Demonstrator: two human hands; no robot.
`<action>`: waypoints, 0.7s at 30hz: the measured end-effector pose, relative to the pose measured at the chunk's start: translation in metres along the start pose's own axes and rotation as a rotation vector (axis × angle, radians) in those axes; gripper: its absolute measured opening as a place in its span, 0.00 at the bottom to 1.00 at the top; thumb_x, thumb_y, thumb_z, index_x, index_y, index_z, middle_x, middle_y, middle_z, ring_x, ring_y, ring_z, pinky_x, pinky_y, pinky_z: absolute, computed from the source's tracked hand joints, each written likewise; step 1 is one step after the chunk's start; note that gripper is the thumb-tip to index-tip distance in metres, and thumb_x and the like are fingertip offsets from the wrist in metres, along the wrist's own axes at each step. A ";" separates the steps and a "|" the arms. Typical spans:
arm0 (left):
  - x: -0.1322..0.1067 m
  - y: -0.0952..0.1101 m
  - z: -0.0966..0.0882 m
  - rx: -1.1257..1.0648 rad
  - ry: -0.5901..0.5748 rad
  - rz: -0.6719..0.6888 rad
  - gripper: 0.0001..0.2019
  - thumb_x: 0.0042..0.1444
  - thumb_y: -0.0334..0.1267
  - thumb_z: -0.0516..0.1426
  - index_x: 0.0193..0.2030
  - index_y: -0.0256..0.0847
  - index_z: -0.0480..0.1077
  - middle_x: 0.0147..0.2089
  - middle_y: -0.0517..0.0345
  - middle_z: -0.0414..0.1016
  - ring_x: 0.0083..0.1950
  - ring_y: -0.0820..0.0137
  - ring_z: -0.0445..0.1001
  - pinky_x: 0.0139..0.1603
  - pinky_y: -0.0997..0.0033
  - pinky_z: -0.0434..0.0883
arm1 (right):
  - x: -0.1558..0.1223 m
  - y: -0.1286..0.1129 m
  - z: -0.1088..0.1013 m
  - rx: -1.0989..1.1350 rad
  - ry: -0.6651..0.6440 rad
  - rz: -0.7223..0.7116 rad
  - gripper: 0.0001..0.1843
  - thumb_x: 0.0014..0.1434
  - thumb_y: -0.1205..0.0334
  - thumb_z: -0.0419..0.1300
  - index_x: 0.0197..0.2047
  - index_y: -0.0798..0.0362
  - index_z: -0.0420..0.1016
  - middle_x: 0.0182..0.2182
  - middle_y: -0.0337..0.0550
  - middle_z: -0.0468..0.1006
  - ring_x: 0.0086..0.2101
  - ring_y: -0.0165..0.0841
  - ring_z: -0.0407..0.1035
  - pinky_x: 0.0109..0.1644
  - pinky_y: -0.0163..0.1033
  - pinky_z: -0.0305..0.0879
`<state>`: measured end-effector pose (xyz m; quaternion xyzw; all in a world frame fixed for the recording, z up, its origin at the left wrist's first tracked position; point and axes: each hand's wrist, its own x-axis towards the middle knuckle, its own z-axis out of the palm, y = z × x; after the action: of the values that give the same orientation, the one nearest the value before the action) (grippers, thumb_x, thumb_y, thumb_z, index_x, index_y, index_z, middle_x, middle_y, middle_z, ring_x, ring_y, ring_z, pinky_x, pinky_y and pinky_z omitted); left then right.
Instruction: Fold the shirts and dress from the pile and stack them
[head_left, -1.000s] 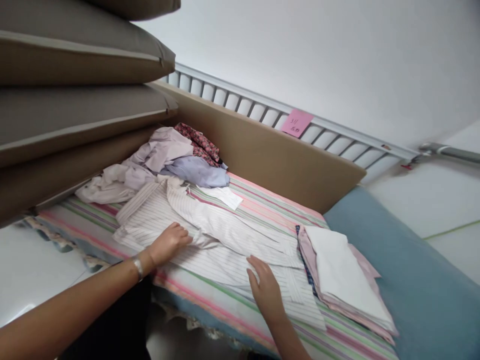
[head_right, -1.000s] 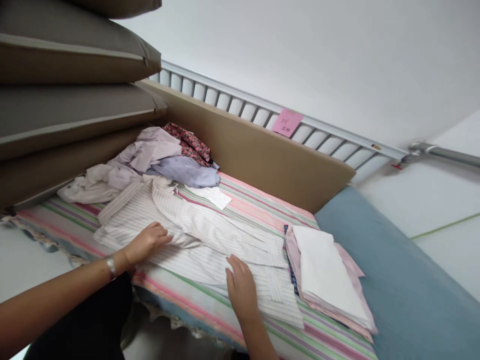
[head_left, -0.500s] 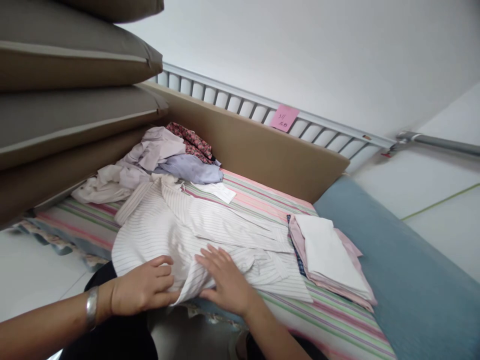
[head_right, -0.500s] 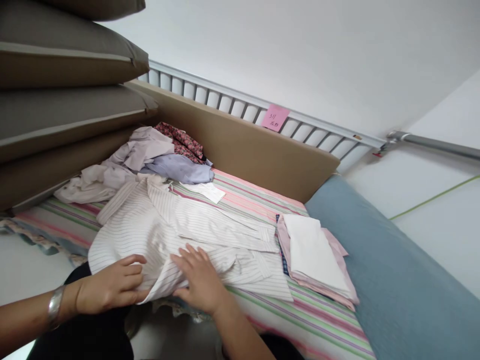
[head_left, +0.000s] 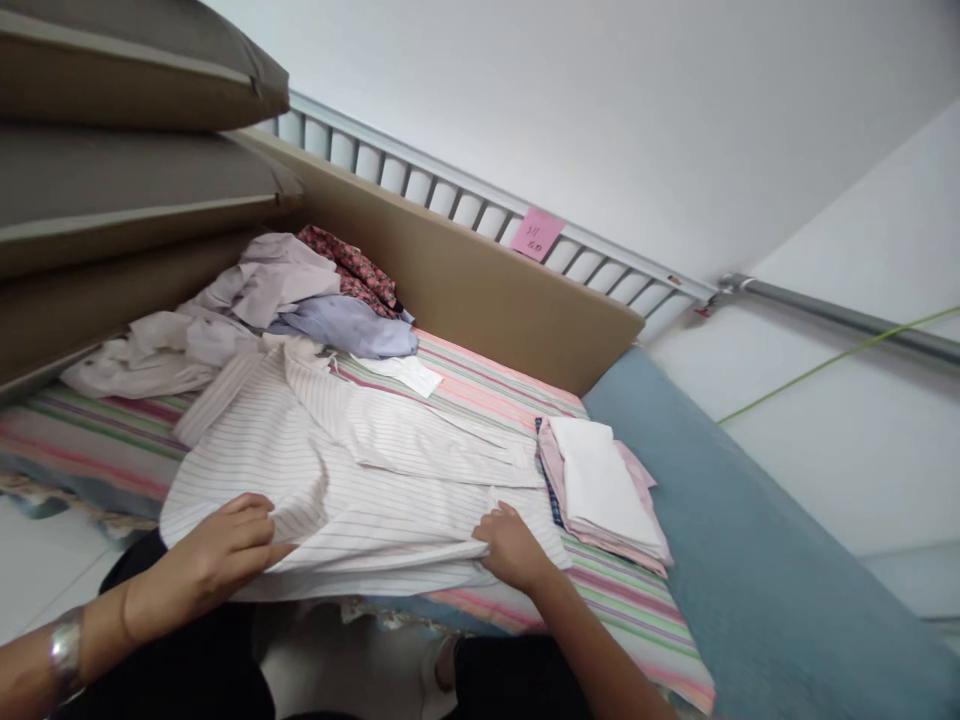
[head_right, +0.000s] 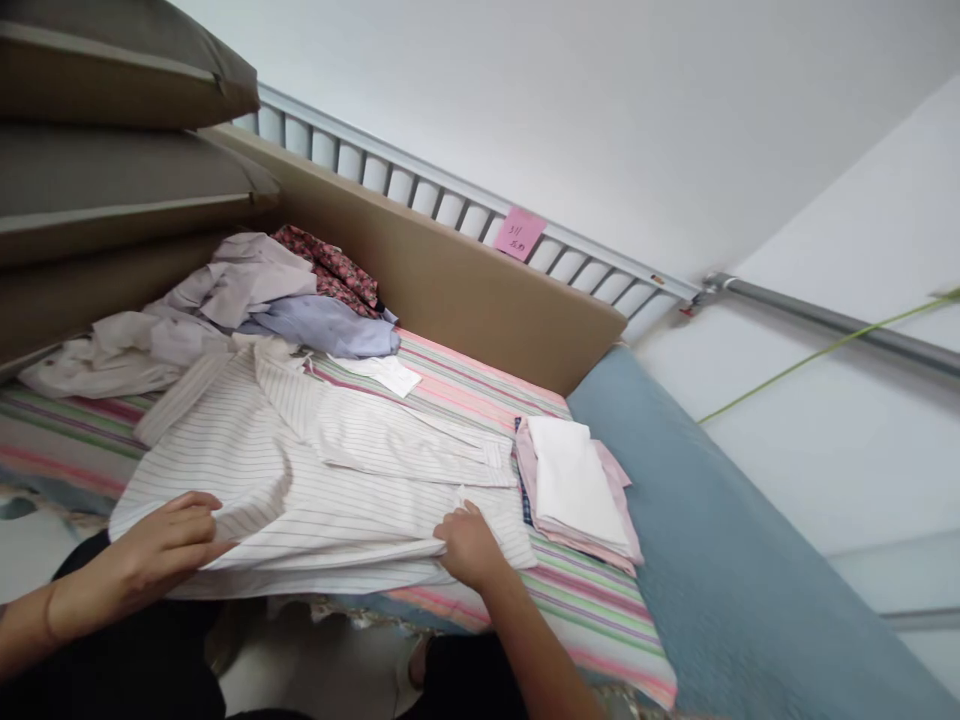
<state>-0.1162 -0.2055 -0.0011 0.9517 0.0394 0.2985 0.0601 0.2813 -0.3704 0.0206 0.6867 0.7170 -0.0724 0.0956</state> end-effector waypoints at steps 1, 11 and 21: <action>0.000 -0.002 0.003 -0.005 0.014 -0.009 0.19 0.56 0.24 0.49 0.48 0.49 0.68 0.27 0.63 0.68 0.29 0.73 0.66 0.47 0.65 0.66 | -0.009 0.007 -0.001 -0.019 0.005 0.023 0.07 0.50 0.64 0.57 0.32 0.50 0.76 0.33 0.43 0.77 0.41 0.37 0.68 0.60 0.49 0.49; 0.011 0.001 -0.004 0.004 0.103 -0.089 0.14 0.60 0.29 0.47 0.45 0.47 0.69 0.30 0.59 0.71 0.33 0.69 0.68 0.39 0.69 0.67 | -0.076 0.064 0.006 0.017 0.196 0.252 0.09 0.51 0.64 0.55 0.35 0.49 0.74 0.39 0.44 0.78 0.44 0.38 0.69 0.58 0.52 0.52; 0.082 -0.064 0.013 -0.020 -0.127 -0.578 0.13 0.60 0.46 0.52 0.38 0.41 0.74 0.35 0.57 0.77 0.37 0.67 0.74 0.39 0.72 0.66 | -0.022 0.096 -0.067 -0.026 -0.076 0.441 0.13 0.55 0.60 0.48 0.33 0.49 0.74 0.38 0.48 0.80 0.42 0.44 0.72 0.49 0.52 0.61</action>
<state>-0.0436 -0.1340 0.0256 0.9172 0.3018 0.2093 0.1544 0.3750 -0.3716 0.0938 0.8224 0.5462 -0.0664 0.1448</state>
